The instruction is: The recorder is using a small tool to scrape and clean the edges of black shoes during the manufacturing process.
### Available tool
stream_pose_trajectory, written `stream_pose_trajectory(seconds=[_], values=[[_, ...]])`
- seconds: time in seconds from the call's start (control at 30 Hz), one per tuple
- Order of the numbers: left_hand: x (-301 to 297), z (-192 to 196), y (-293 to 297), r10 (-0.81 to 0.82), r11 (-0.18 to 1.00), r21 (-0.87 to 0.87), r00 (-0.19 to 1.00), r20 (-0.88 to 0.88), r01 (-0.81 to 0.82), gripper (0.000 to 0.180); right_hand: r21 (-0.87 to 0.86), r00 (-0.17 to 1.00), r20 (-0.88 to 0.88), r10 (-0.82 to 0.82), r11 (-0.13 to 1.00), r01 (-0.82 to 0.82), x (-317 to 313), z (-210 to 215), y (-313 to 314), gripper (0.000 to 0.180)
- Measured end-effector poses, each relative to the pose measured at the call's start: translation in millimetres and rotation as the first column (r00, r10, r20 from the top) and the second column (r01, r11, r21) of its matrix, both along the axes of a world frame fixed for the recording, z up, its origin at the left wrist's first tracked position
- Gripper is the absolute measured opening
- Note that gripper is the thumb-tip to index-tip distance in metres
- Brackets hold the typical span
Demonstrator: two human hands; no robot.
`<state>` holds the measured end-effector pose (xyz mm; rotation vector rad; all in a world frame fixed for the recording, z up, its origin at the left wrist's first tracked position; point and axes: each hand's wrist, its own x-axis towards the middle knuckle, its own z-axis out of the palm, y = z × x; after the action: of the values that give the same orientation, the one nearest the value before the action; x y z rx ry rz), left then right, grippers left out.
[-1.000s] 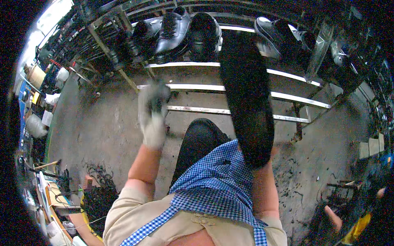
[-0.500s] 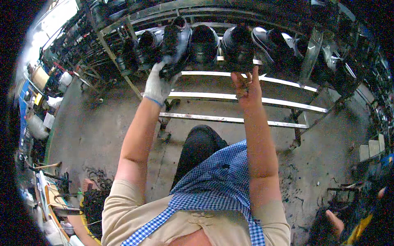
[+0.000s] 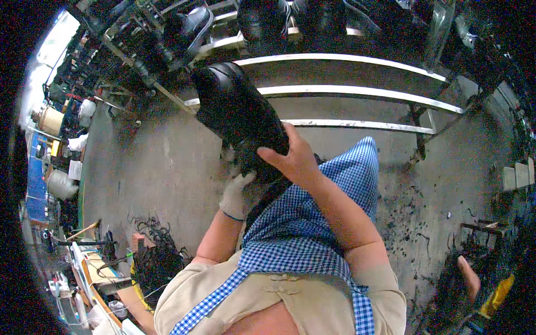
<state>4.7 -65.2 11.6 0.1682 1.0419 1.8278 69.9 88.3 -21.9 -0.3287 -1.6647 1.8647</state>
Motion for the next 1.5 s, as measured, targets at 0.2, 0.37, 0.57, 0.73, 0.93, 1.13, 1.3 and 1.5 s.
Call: stream_pose_trajectory(seconds=[0.2, 0.37, 0.57, 0.73, 0.93, 1.13, 1.3, 1.5], values=[[-38.2, 14.4, -13.5, 0.393, 0.864, -0.029, 0.709, -0.586, -0.503, 0.047, 0.318, 0.982, 0.084, -0.168, 0.939, 0.133, 34.6, 7.7, -8.7, 0.057], [-53.4, 50.6, -24.2, -0.082, 0.91, -0.139, 0.161, -0.984, -0.391, 0.035, 0.607, 0.981, 0.09, -0.171, 0.79, 0.082, 45.6, 3.0, -16.5, 0.066], [-96.5, -22.5, -52.5, -0.232, 0.948, -0.287, 0.317, -0.919, -0.137, 0.032, 0.745, 0.989, 0.055, -0.137, 0.666, 0.051, 56.2, 0.8, -0.2, 0.066], [-60.4, -3.0, -38.3, -0.389, 0.835, -0.55, 0.726, -0.567, 0.017, 0.039, 0.739, 0.98, 0.002, -0.197, 0.661, 0.131, 65.8, 11.5, 14.4, 0.058], [-13.1, 16.5, -21.3, -0.373, 0.924, -0.381, 0.276, -0.886, 0.027, 0.046, 0.843, 0.98, -0.126, -0.155, 0.503, 0.188, 61.6, 55.9, 8.9, 0.028], [-5.2, 11.9, -20.8, -0.189, 0.972, -0.235, 0.618, -0.763, 0.008, 0.046, 0.938, 0.995, -0.058, -0.08, 0.337, 0.082, 55.3, 60.3, 6.1, 0.018], [-7.5, 7.2, -31.2, -0.338, 0.933, -0.35, 0.528, -0.779, 0.081, 0.059, 0.988, 0.996, 0.079, -0.034, 0.134, -0.074, 59.4, 80.2, 4.4, 0.012], [-1.2, 5.8, -25.6, -0.376, 0.922, -0.342, 0.616, -0.692, 0.179, 0.042, 0.973, 0.972, 0.225, -0.068, -0.043, -0.228, 63.1, 88.7, 3.0, 0.014]])
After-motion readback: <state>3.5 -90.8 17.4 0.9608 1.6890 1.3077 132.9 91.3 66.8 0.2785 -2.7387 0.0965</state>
